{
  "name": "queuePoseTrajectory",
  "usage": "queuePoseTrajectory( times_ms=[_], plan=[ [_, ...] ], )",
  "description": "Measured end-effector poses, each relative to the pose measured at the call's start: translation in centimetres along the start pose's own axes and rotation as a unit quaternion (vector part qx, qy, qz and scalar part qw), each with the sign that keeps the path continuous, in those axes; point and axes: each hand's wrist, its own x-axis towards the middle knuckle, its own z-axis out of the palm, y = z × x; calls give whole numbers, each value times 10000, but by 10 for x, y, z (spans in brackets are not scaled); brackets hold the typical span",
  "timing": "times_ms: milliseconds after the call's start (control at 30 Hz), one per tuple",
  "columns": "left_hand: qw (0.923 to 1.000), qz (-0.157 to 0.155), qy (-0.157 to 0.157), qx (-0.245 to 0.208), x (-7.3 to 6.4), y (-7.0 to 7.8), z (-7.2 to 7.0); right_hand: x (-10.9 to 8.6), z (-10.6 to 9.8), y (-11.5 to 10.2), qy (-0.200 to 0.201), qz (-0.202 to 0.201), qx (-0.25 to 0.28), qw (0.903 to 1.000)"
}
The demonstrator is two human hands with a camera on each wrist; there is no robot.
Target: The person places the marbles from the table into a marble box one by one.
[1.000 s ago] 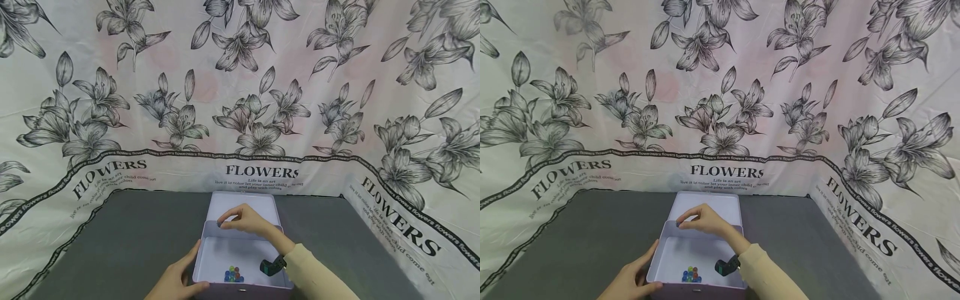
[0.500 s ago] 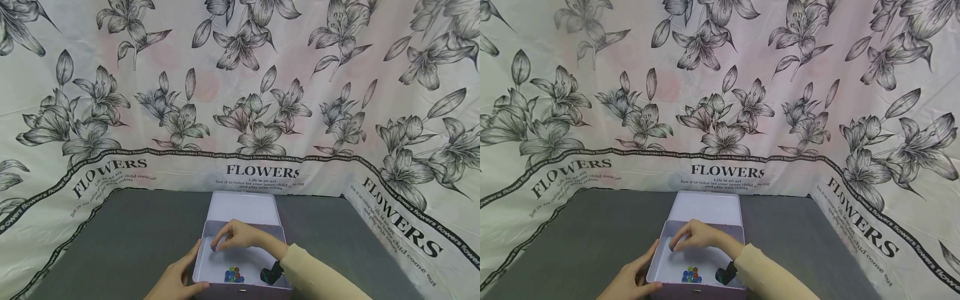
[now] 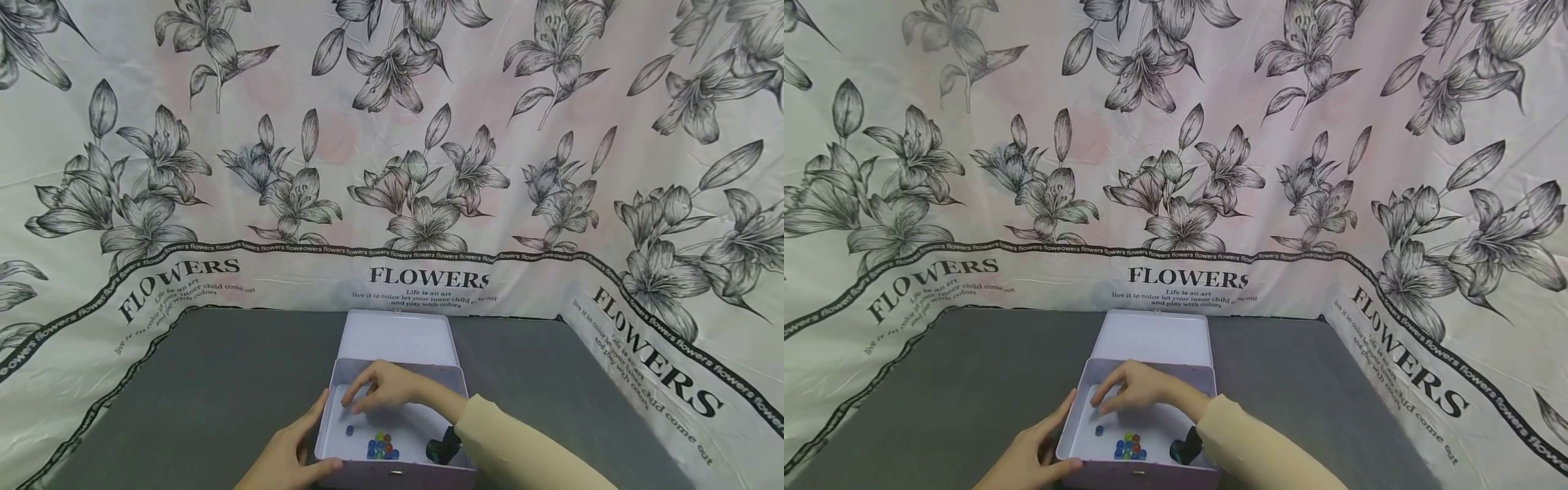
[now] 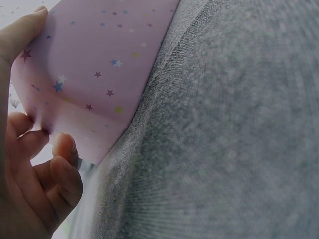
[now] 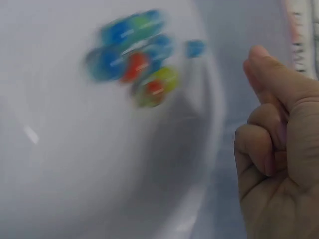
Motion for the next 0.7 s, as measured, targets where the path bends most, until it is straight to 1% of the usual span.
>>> queuePoseTrajectory(
  times_ms=[233, 367, 467, 533, 567, 633, 700],
  plan=[
    [9999, 74, -64, -76, 3, -1, 3, -11, -20, -21, 589, -140, 190, 9980],
    [9999, -15, -107, -87, 5, -2, 5, -26, -32, -30, 1158, -36, 383, 9925],
    [9998, -151, -79, -86, 6, -2, 8, -41, -42, -34, 1740, 151, 444, 9836],
    [9997, -217, -54, -102, 5, -2, 8, -55, -50, -37, 2141, 240, 386, 9758],
    [9996, -216, -92, -172, 5, -1, 7, -62, -54, -38, 2327, 234, 327, 9717],
    [9993, -115, -224, -259, 4, -1, 3, -79, -60, -39, 2685, 188, 167, 9630],
    [9987, -9, -426, -265, 4, 0, -5, -96, -64, -39, 3061, 130, -82, 9519]
  ],
)
